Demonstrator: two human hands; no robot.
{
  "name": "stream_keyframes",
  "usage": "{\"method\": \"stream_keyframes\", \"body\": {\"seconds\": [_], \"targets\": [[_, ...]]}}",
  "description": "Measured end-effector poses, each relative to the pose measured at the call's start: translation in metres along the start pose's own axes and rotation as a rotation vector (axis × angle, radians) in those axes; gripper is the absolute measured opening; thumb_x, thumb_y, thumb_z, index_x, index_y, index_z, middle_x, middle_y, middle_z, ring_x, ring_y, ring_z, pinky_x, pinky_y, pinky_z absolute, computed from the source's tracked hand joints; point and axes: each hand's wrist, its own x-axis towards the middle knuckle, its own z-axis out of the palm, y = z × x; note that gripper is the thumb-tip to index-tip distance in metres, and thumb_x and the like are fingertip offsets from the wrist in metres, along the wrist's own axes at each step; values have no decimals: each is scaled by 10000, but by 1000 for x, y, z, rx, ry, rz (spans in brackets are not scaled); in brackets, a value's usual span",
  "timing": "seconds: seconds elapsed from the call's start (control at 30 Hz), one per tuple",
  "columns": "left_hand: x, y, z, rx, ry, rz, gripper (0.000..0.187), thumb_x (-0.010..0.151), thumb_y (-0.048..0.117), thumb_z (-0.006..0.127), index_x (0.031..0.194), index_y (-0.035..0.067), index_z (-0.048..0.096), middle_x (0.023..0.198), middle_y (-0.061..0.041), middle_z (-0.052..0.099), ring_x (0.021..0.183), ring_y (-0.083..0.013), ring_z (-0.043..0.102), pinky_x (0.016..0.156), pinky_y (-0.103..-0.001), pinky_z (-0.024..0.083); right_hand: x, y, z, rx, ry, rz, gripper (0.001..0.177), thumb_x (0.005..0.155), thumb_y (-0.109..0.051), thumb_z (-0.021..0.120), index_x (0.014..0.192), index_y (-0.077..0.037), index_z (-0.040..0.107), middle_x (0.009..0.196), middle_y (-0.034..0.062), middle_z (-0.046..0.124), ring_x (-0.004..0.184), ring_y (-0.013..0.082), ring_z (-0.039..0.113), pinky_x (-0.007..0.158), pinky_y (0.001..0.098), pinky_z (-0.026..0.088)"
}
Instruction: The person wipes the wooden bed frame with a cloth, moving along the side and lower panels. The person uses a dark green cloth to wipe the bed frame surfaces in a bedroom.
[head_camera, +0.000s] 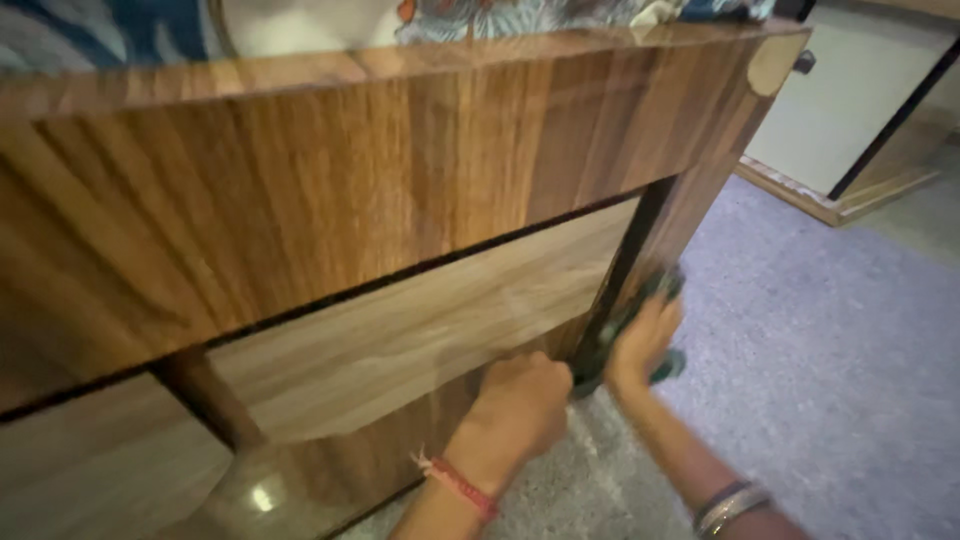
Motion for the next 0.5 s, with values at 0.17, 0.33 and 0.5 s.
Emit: {"method": "stream_keyframes", "body": {"seconds": [0.17, 0.33, 0.5], "targets": [[3, 6, 3, -30, 33, 0, 161, 816, 90, 636, 883, 27, 768, 890, -252, 727, 876, -399, 735, 789, -502, 586, -77, 58, -10, 426, -248, 1339, 551, 1027, -562, 380, 1243, -118, 625, 1101, 127, 693, 934, 313, 645, 822, 486, 544], [-12, -3, 9, -57, 23, 49, 156, 781, 75, 639, 850, 12, 764, 866, -262, 718, 857, -417, 726, 789, -505, 580, -23, 41, -10, 474, -170, 966, 417, 999, -483, 492, 1194, -134, 606, 1056, 95, 661, 942, 293, 617, 844, 486, 526], [-16, -14, 10, 2, 62, 50, 176, 813, 47, 599, 859, 32, 768, 868, -244, 726, 856, -411, 723, 773, -508, 571, 69, -57, -17, 345, -168, 313, 435, 976, -263, 559, 1392, -145, 513, 1270, 76, 613, 1139, 249, 583, 994, 406, 483]]}}
